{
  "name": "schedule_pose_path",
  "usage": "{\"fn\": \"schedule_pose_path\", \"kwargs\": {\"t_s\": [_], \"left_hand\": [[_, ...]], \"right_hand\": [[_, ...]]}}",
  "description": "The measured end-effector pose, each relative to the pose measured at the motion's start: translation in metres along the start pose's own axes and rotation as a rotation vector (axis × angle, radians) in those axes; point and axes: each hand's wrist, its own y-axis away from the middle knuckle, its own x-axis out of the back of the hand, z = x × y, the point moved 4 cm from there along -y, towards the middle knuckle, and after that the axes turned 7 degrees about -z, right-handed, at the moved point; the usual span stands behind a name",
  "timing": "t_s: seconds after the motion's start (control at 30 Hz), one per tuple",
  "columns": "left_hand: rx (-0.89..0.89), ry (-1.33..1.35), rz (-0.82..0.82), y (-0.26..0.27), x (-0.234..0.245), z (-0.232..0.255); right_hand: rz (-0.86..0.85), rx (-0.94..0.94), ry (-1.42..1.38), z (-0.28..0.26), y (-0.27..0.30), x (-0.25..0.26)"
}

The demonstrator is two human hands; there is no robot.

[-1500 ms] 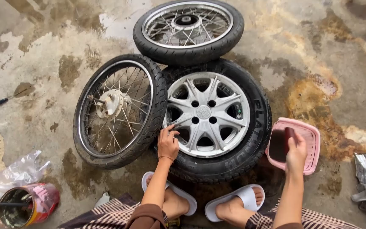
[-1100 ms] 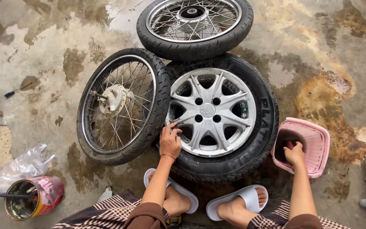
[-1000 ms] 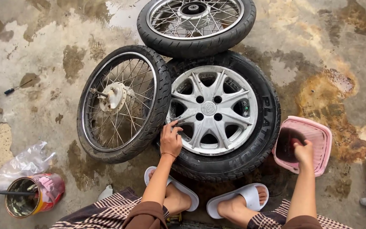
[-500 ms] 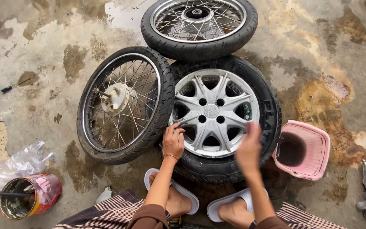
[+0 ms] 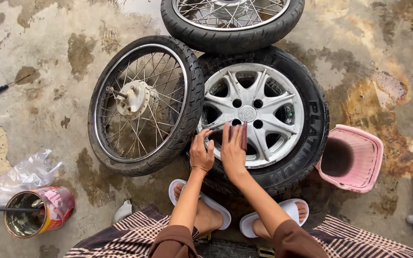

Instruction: Scrubbing and cleaning a car wheel rim using an abrasive pad while sitting on the ground.

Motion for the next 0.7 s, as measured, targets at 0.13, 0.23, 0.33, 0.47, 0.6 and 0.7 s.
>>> {"fn": "schedule_pose_path", "kwargs": {"t_s": [0.13, 0.23, 0.33, 0.47, 0.6, 0.7], "left_hand": [[-0.005, 0.007, 0.000, 0.001, 0.000, -0.002], [-0.023, 0.046, 0.008, 0.001, 0.002, 0.000], [-0.009, 0.068, 0.004, 0.000, 0.004, 0.000], [0.023, 0.074, 0.021, 0.003, 0.001, -0.004], [0.017, 0.081, 0.011, 0.003, 0.002, 0.001], [0.007, 0.033, -0.002, 0.002, 0.001, -0.003]], "right_hand": [[0.023, 0.003, 0.056, -0.001, 0.017, 0.012], [0.099, 0.203, 0.121, -0.009, 0.057, 0.009], [0.032, 0.304, 0.073, -0.009, 0.064, -0.013], [0.100, 0.221, 0.030, 0.008, 0.007, 0.015], [0.112, 0.133, -0.273, 0.032, -0.016, -0.002], [0.025, 0.215, -0.465, 0.024, 0.019, 0.010]]}}
